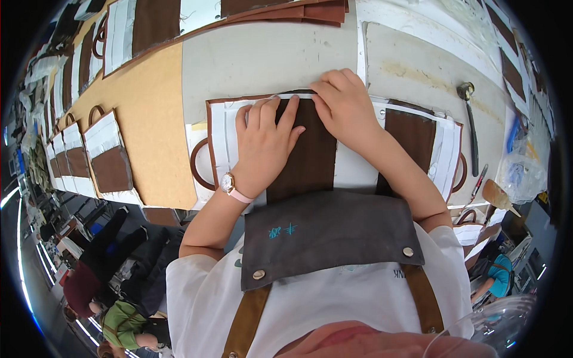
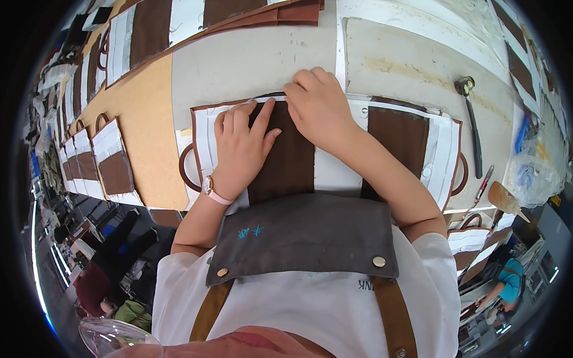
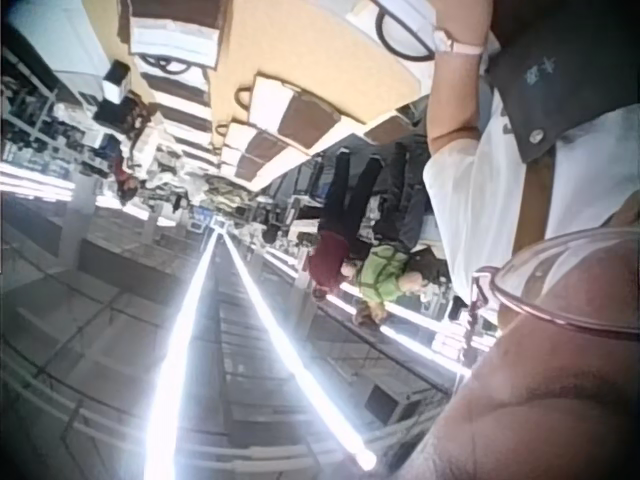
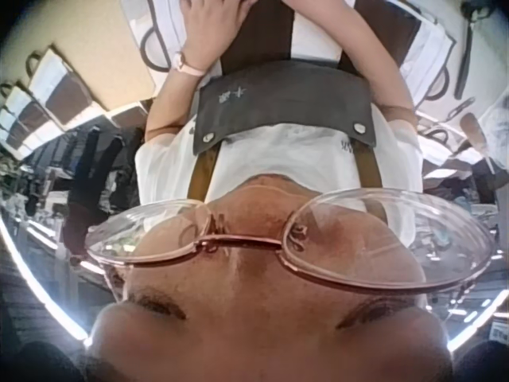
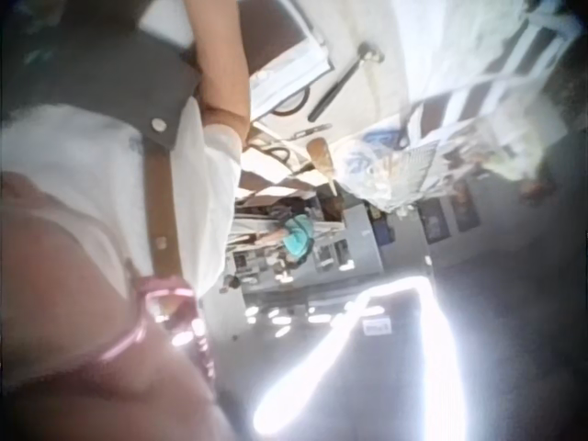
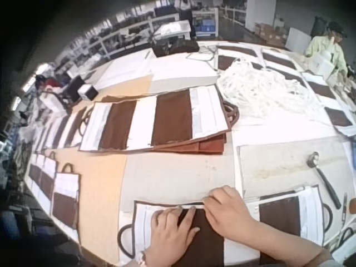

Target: The person assembles a brown and white striped handbag by hand. They place white plastic strips onto the bag's surface, aligning them with the pattern, and use a hammer to secure them. The person handles multiple bag components and tools on a factory workbench.

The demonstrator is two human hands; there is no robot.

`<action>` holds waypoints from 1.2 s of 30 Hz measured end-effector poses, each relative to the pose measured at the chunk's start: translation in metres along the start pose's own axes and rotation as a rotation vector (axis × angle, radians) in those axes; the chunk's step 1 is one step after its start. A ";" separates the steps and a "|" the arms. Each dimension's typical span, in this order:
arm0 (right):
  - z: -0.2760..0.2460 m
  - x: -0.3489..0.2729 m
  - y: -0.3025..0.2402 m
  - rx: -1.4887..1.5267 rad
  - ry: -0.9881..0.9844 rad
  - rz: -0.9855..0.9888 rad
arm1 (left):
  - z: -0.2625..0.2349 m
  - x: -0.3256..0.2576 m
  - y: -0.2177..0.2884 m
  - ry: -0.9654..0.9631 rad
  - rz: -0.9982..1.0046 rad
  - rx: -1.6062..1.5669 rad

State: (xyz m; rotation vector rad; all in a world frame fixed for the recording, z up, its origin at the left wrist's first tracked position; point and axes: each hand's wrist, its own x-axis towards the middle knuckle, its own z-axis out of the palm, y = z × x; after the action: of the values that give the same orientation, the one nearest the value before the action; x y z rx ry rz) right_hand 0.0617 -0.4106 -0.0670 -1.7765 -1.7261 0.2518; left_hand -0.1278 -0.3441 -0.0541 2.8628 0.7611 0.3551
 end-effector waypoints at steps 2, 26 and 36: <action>0.007 0.011 -0.005 0.014 0.071 -0.003 | 0.001 0.001 0.001 0.005 -0.005 0.004; 0.007 0.014 0.017 0.025 -0.156 -0.381 | -0.001 -0.004 0.001 0.008 -0.030 0.003; 0.012 0.008 0.009 -0.007 -0.147 -0.334 | 0.000 -0.005 -0.001 0.031 -0.058 -0.040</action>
State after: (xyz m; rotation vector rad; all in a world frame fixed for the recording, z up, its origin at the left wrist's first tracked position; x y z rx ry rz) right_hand 0.0634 -0.3984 -0.0793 -1.4742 -2.0961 0.2361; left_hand -0.1324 -0.3459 -0.0554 2.7972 0.8314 0.4028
